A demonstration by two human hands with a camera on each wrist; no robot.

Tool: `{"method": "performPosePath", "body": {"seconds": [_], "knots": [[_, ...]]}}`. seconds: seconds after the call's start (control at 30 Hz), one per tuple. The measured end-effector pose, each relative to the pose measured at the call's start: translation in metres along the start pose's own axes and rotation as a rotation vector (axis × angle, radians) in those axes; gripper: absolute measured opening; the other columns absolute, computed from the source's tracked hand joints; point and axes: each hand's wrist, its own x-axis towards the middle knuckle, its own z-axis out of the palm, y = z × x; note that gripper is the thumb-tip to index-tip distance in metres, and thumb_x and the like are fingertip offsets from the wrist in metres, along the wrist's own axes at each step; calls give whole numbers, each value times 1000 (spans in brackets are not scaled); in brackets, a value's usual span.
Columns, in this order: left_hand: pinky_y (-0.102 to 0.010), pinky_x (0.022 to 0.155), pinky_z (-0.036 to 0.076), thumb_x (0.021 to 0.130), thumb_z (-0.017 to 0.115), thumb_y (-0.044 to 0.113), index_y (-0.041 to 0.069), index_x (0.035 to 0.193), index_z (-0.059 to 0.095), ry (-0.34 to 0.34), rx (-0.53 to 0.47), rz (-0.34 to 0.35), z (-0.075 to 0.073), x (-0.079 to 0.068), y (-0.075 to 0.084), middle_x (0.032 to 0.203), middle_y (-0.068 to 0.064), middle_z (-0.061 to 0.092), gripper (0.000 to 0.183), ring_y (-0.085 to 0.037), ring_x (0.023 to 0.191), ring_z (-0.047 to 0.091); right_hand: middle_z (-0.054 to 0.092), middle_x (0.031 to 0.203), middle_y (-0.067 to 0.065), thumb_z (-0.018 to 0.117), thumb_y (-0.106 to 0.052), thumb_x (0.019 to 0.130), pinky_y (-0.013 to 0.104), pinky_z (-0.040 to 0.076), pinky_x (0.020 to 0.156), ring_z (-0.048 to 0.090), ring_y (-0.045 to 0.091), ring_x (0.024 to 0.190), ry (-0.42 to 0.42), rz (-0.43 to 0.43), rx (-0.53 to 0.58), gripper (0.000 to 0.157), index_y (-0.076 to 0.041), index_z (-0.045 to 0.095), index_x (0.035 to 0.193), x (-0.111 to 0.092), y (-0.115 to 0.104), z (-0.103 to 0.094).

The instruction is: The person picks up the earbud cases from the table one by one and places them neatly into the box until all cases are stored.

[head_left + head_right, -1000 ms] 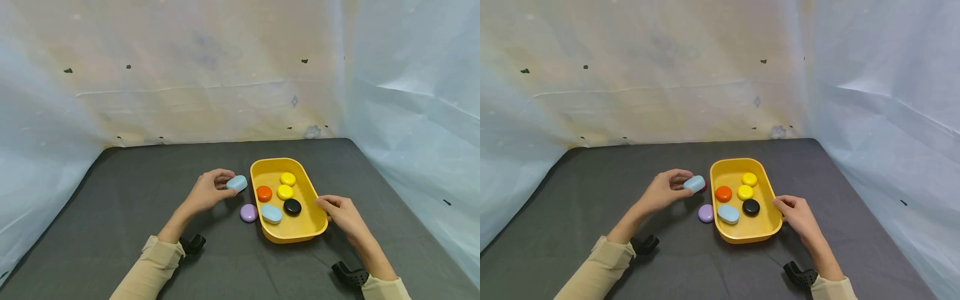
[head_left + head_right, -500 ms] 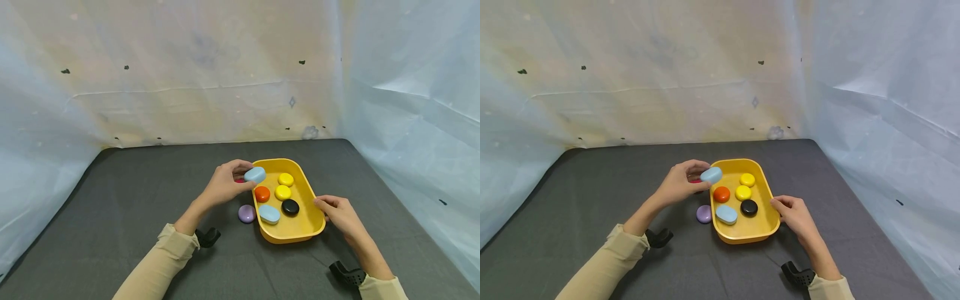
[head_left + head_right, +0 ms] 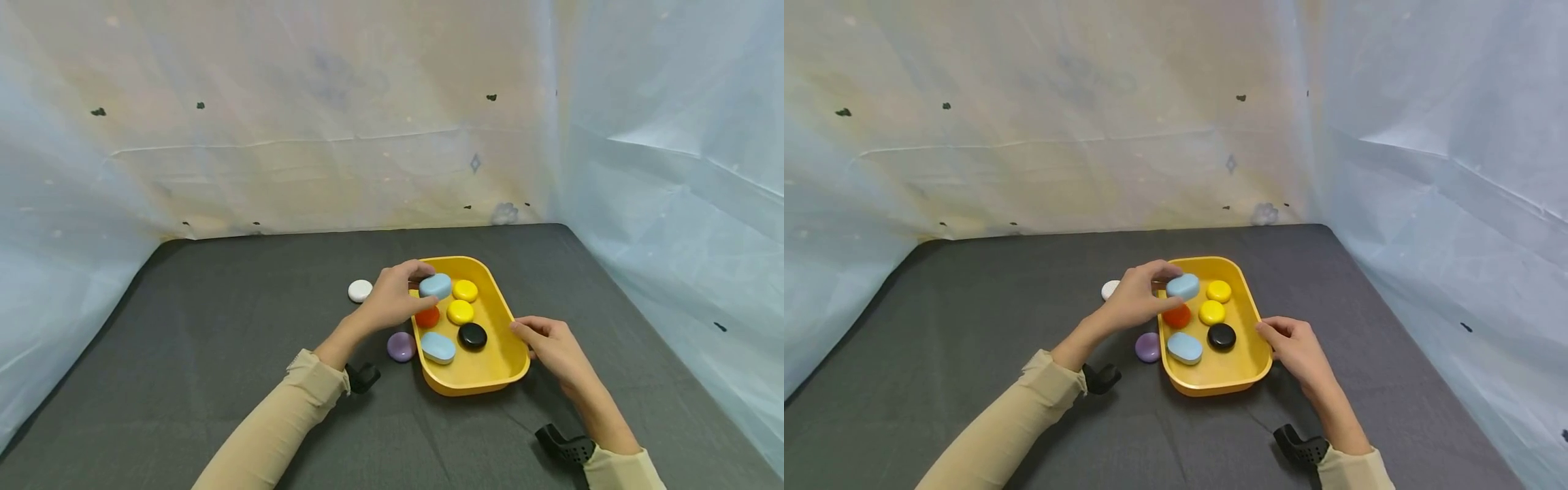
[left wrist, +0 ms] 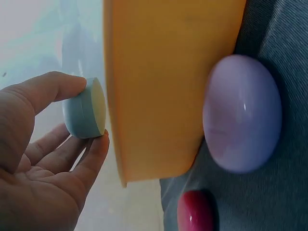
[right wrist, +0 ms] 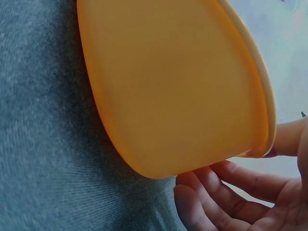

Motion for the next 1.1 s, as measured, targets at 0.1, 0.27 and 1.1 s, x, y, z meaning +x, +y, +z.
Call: {"method": "performPosePath", "body": {"seconds": [0.1, 0.27, 1.1], "knots": [[-36, 94, 50, 86, 77, 11, 1, 123, 59, -10, -5, -15, 5, 3, 1, 117, -6, 65, 42, -16, 104, 62, 67, 112, 14, 57, -31, 101, 29, 54, 71, 62, 20, 89, 2, 1, 0, 45, 4, 61, 128, 1, 0, 0], [-33, 93, 50, 86, 77, 11, 1, 124, 59, -20, -8, -22, 12, 4, 2, 117, -6, 64, 43, -16, 104, 62, 67, 112, 14, 58, -31, 101, 29, 54, 71, 62, 20, 89, 8, 0, -1, 44, 4, 62, 127, 0, 0, 1], [-37, 100, 45, 87, 75, 16, 4, 143, 49, -3, 79, -80, 19, 11, 3, 140, -11, 53, 63, -30, 123, 54, 67, 111, 13, 57, -31, 101, 29, 54, 71, 63, 20, 90, -3, -4, 11, 44, 4, 61, 127, -2, -2, 3]]}}
